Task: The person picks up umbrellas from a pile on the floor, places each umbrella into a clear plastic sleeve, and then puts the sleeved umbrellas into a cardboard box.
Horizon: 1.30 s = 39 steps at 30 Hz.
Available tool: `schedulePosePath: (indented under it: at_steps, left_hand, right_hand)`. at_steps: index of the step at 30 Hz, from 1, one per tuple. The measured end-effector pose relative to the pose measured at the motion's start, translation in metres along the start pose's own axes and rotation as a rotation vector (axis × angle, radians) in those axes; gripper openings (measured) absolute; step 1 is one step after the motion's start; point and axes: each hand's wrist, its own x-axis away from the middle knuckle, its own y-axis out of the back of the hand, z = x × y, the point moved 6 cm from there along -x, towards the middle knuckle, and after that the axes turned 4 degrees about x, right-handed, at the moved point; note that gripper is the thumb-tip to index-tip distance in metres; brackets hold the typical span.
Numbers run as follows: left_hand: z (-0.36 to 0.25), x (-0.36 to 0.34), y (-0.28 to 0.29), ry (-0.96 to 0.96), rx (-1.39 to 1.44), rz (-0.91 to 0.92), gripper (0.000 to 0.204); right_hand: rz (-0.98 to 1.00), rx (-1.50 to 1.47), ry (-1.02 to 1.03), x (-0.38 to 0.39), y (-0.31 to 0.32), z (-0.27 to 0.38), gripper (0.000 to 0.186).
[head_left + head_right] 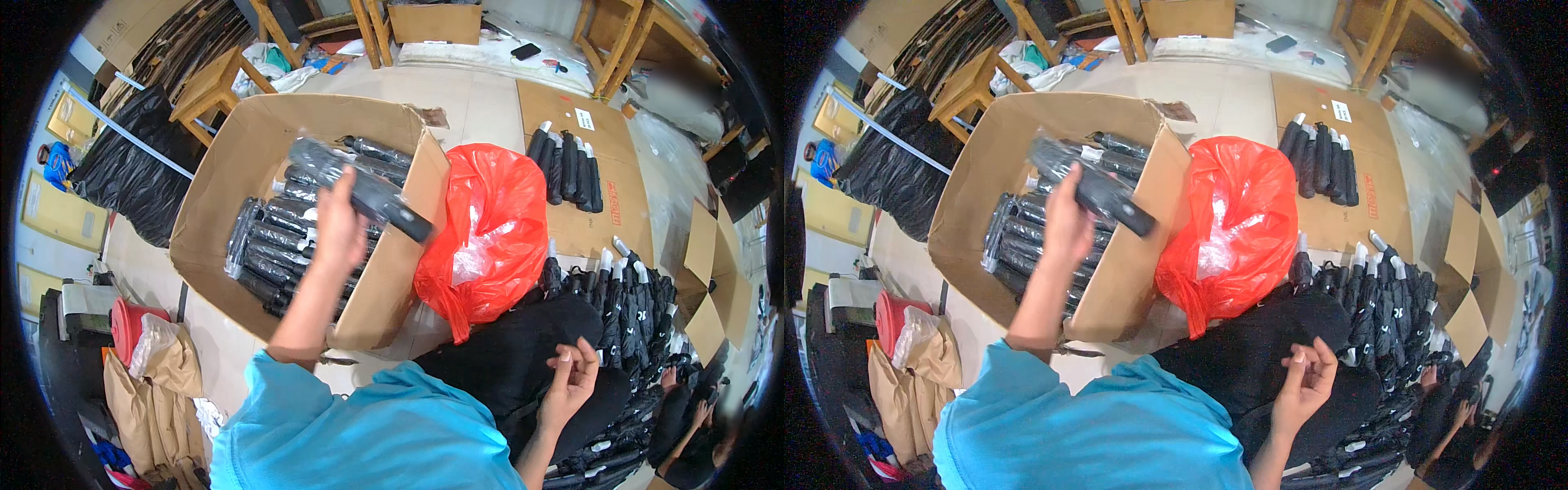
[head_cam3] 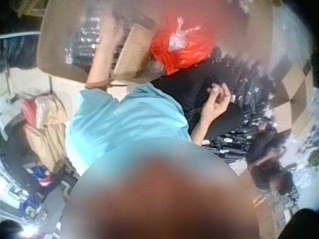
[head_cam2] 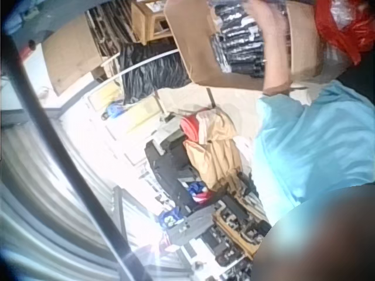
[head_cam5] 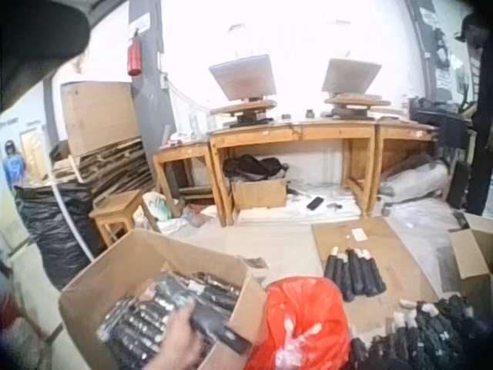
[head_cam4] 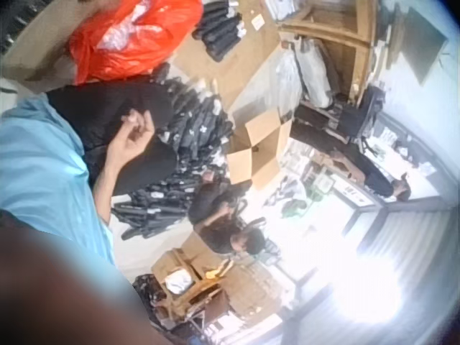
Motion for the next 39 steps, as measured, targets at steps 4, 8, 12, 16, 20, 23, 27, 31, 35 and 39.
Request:
schedulePosePath:
  at_steps: [4,8,12,16,20,23,27,31,35,39]
  left_hand:
    - [0.008,-0.112,0.152,0.023,-0.117,-0.370,0.037]
    - [-0.003,-0.186,0.261,-0.241,-0.633,-0.511,0.056]
    - [-0.060,-0.224,0.294,-0.319,-1.256,-0.514,0.047]
    - [-0.080,-0.234,0.296,-0.152,-1.659,0.054,0.048]
    - [-0.042,-0.241,0.310,-0.270,-2.001,0.474,0.053]
    - [0.008,-0.254,0.337,-0.144,-2.077,0.508,0.057]
    - [0.051,-0.253,0.346,-0.137,-2.145,0.490,0.052]
    - [0.053,-0.244,0.339,-0.049,-2.391,0.466,0.045]
    - [0.050,-0.234,0.331,-0.042,-2.396,0.646,0.056]
    - [0.038,-0.257,0.326,0.044,-2.037,0.731,0.072]
  right_hand:
    - [0.021,0.083,-0.094,0.016,0.027,-0.031,0.017]
    - [-0.013,0.176,-0.152,0.033,0.057,-0.041,0.011]
    - [-0.114,0.226,-0.167,0.044,0.085,-0.042,0.011]
    - [-0.179,0.259,-0.176,0.048,0.101,-0.043,0.015]
    - [-0.189,0.279,-0.175,0.050,0.103,-0.038,0.015]
    - [-0.166,0.295,-0.156,0.049,0.098,-0.031,0.013]
    - [-0.159,0.337,-0.142,0.048,0.093,-0.023,0.013]
    - [-0.183,0.360,-0.152,0.053,0.096,-0.021,0.013]
    - [-0.193,0.357,-0.162,0.059,0.098,-0.027,0.014]
    - [-0.221,0.333,-0.188,0.059,0.101,-0.037,0.014]
